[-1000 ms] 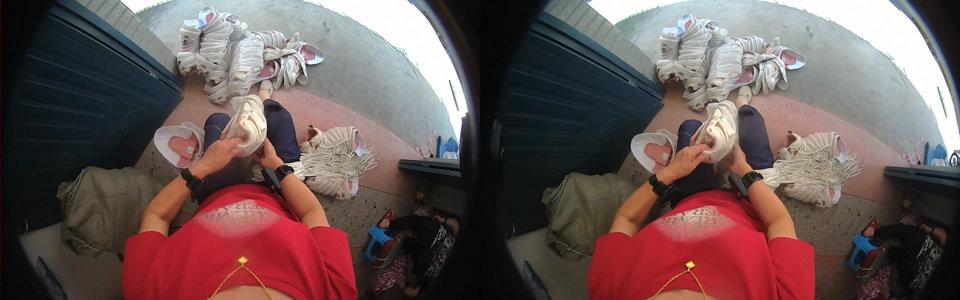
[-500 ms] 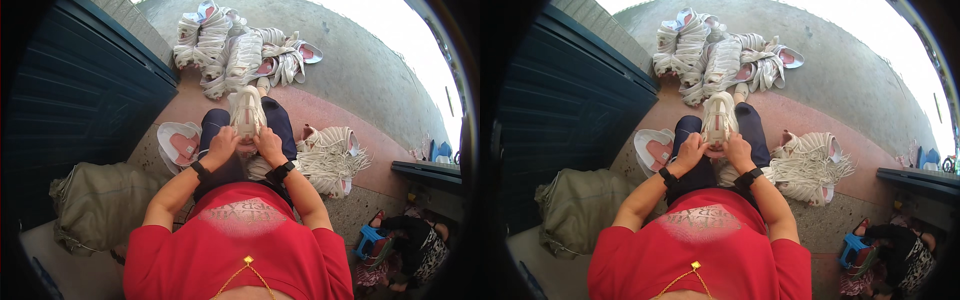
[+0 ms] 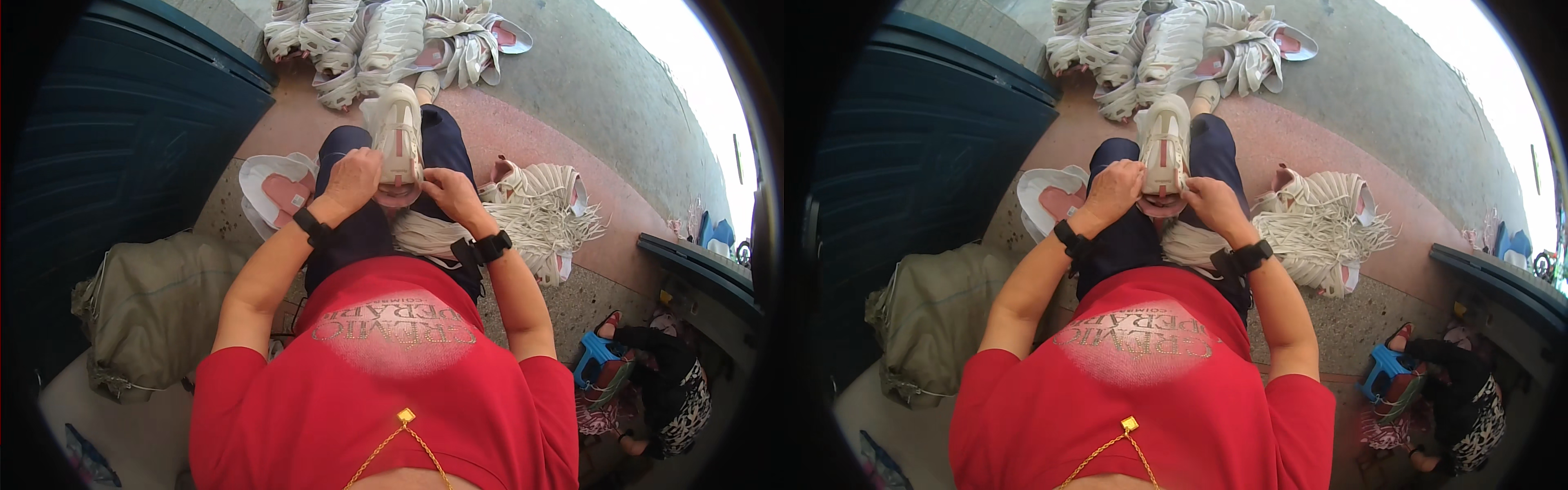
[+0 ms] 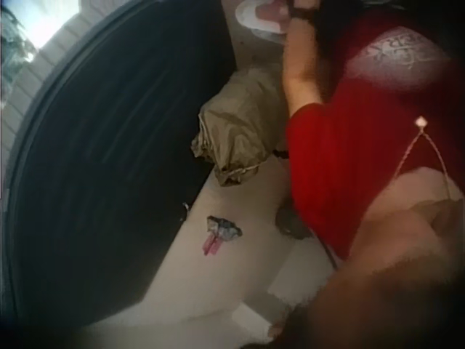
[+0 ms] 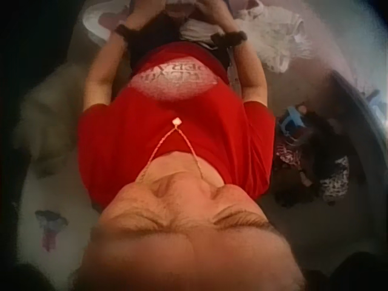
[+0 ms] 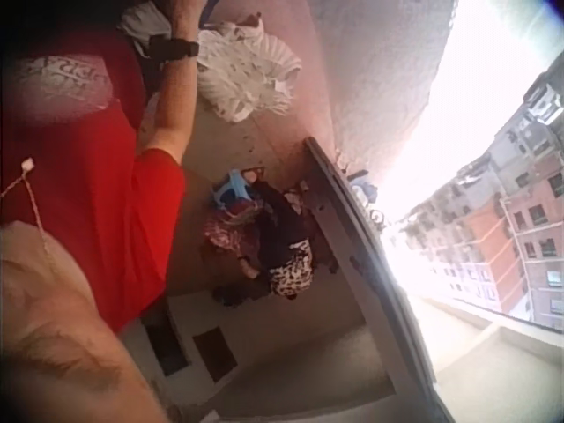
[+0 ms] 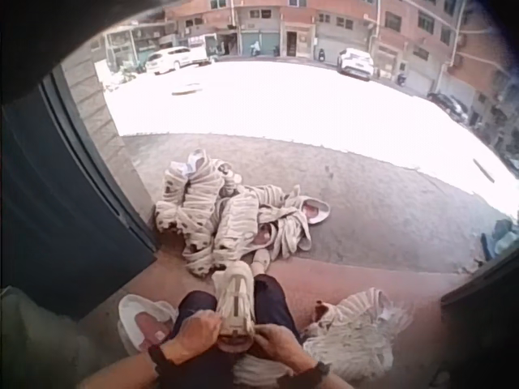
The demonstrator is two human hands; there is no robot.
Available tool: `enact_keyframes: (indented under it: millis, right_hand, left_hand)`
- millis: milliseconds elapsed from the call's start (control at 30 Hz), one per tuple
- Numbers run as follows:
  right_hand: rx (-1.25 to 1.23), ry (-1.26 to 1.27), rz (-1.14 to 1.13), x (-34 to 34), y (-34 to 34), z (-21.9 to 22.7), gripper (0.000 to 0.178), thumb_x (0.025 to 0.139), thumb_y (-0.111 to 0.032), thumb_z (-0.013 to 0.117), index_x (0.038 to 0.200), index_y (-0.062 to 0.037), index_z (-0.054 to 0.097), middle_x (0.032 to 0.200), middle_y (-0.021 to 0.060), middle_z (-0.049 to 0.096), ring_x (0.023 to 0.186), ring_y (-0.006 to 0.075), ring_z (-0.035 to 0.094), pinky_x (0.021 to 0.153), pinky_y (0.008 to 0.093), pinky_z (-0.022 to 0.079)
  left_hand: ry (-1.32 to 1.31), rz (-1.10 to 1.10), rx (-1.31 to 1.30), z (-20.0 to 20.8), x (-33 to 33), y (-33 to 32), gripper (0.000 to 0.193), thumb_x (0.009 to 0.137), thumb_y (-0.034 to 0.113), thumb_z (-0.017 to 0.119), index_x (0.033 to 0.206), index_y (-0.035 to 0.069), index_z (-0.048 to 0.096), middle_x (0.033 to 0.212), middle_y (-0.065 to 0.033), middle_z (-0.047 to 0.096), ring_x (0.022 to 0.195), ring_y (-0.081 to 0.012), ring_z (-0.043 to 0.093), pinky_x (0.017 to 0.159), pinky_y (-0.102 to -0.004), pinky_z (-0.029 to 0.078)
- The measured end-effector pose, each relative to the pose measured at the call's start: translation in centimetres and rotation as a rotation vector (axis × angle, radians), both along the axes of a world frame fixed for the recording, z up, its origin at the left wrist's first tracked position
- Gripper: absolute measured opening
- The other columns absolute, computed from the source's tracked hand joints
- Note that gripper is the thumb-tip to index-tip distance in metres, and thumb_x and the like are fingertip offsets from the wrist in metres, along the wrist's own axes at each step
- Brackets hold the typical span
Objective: The person is threading and tying laces or cords through the upper components of shoes.
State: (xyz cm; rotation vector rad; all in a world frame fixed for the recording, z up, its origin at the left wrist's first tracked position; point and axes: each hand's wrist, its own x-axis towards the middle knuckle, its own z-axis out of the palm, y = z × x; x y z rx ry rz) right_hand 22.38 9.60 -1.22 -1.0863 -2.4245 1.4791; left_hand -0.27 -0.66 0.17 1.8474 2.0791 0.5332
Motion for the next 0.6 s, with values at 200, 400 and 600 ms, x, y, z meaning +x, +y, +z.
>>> enact_keyframes:
  millis: [200, 400, 600]
  right_hand:
    - [0.08, -0.073, 0.116, 5.4, -0.2, 1.1, 0.018, 0.084, -0.018, 0.066, 0.09, -0.004, 0.076, 0.089, 0.0172, 0.07, 0.093, 0.036, 0.065, 0.084, 0.046, 0.05]
    - [0.199, -0.071, 0.192, 6.1, -2.5, 0.5, 0.016, 0.082, -0.019, 0.07, 0.092, -0.0092, 0.077, 0.092, 0.0112, 0.069, 0.094, 0.0339, 0.062, 0.083, 0.0447, 0.05]
    - [0.282, 0.068, 0.204, 5.5, -2.9, 0.9, 0.012, 0.082, -0.017, 0.071, 0.092, -0.0124, 0.076, 0.09, 0.0072, 0.065, 0.094, 0.0291, 0.06, 0.08, 0.0429, 0.048]
  left_hand:
    - [-0.275, -0.368, -0.347, -2.8, 5.4, -0.9, 0.021, 0.09, 0.014, 0.061, 0.104, 0.006, 0.074, 0.097, -0.0159, 0.069, 0.095, -0.0356, 0.068, 0.086, -0.0443, 0.053]
    - [-0.234, -0.483, -0.436, -5.0, 7.9, 0.2, 0.011, 0.085, 0.012, 0.063, 0.092, 0.006, 0.069, 0.094, -0.0161, 0.066, 0.095, -0.0345, 0.066, 0.084, -0.0453, 0.053]
    - [-0.372, -0.374, -0.316, -2.0, 6.2, -0.5, 0.016, 0.088, 0.012, 0.061, 0.102, 0.005, 0.059, 0.094, -0.0163, 0.064, 0.094, -0.0352, 0.065, 0.08, -0.0446, 0.052]
